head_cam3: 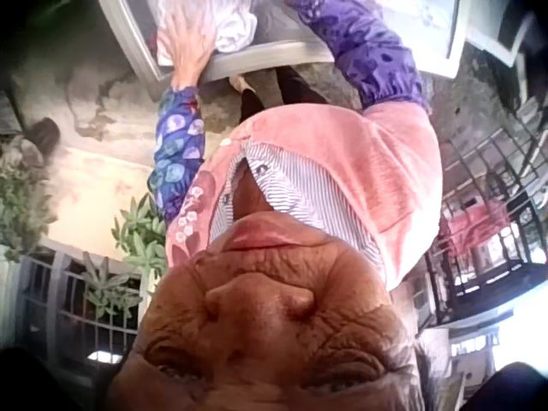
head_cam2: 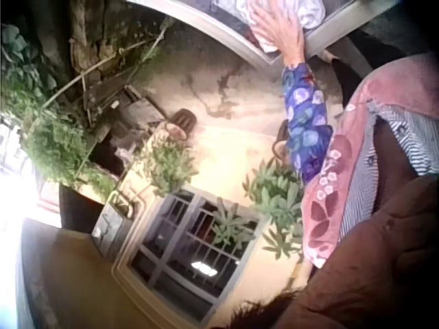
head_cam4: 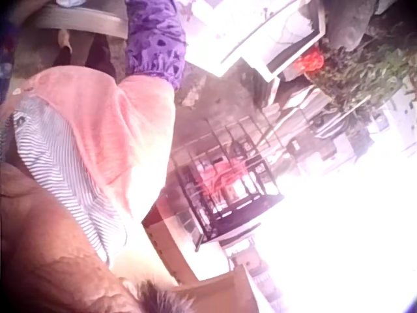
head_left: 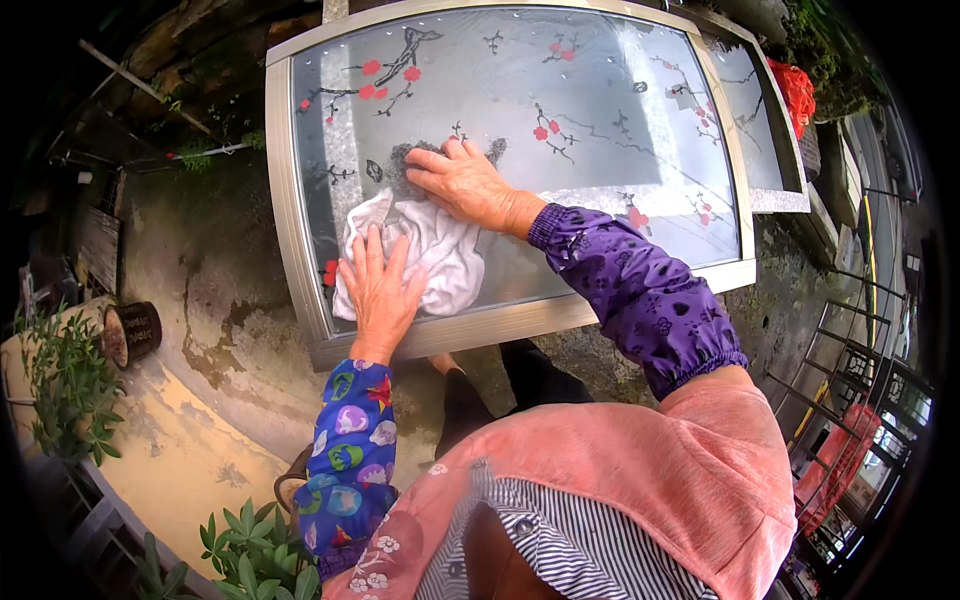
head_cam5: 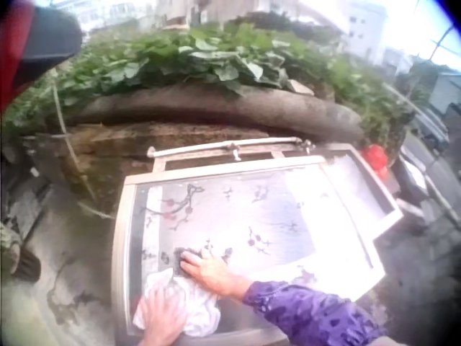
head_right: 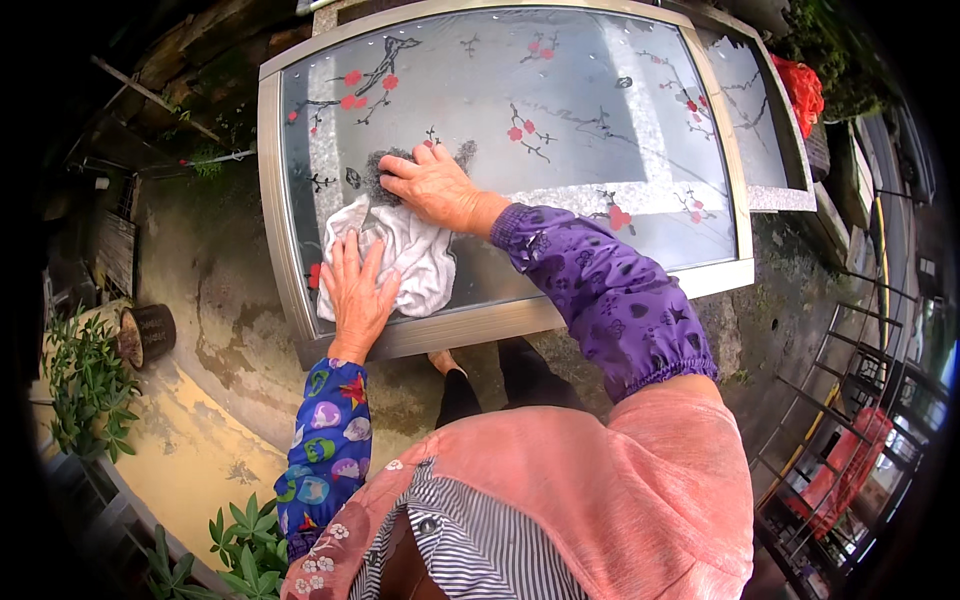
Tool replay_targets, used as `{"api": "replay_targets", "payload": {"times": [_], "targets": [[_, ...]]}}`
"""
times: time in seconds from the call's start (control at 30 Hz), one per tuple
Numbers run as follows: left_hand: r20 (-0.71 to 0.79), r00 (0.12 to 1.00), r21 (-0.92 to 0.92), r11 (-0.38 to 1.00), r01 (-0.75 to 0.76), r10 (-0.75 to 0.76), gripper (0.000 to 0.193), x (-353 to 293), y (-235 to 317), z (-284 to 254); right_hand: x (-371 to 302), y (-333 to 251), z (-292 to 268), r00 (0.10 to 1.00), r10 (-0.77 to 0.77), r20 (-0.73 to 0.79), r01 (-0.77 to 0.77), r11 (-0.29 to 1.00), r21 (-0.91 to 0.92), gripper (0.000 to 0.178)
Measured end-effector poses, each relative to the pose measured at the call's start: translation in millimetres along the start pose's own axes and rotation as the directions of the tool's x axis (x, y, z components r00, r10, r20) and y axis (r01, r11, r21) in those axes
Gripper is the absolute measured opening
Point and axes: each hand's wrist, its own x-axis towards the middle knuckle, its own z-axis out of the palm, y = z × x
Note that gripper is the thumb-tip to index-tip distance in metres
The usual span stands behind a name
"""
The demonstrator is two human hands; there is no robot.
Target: The person cleans a glass panel by hand with a cloth and a scouring pad at an outdoor sink.
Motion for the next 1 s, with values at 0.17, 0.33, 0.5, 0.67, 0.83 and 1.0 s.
{"api": "replay_targets", "payload": {"times": [0.17, 0.33, 0.5, 0.67, 0.83, 1.0], "targets": [[0.011, 1.000, -0.001, 1.000, -0.020, 0.020, 0.058, -6.4, -1.4, -13.7, -13.6, 164.5, -32.0, 0.893, 0.345, -0.288, -0.392, 0.912, -0.123, 0.036], [0.008, 0.999, -0.033, 0.999, -0.041, 0.041, 0.061, -13.6, -8.2, -9.6, -16.0, 209.2, -32.3, 0.675, 0.649, -0.351, -0.725, 0.672, -0.151, 0.033], [0.008, 0.995, -0.046, 0.994, -0.100, 0.100, 0.058, -0.1, 7.5, -4.1, 86.7, 47.8, 19.4, 0.927, 0.265, -0.265, -0.290, 0.955, -0.061, 0.033], [-0.045, 0.979, -0.116, 0.972, -0.203, 0.199, 0.052, 27.5, 1.9, -10.0, 109.0, 35.8, 22.5, 0.962, 0.145, -0.229, -0.140, 0.989, 0.037, 0.029], [-0.112, 0.978, -0.065, 0.980, -0.187, 0.179, 0.072, 68.6, -12.9, -4.8, 19.7, 213.7, -41.2, 0.719, 0.619, -0.317, -0.687, 0.702, -0.186, 0.035], [0.017, 0.986, -0.026, 0.986, -0.167, 0.167, 0.081, 75.3, -11.4, 9.8, 31.7, 215.7, -31.8, 0.631, 0.703, -0.327, -0.772, 0.610, -0.179, 0.033]]}}
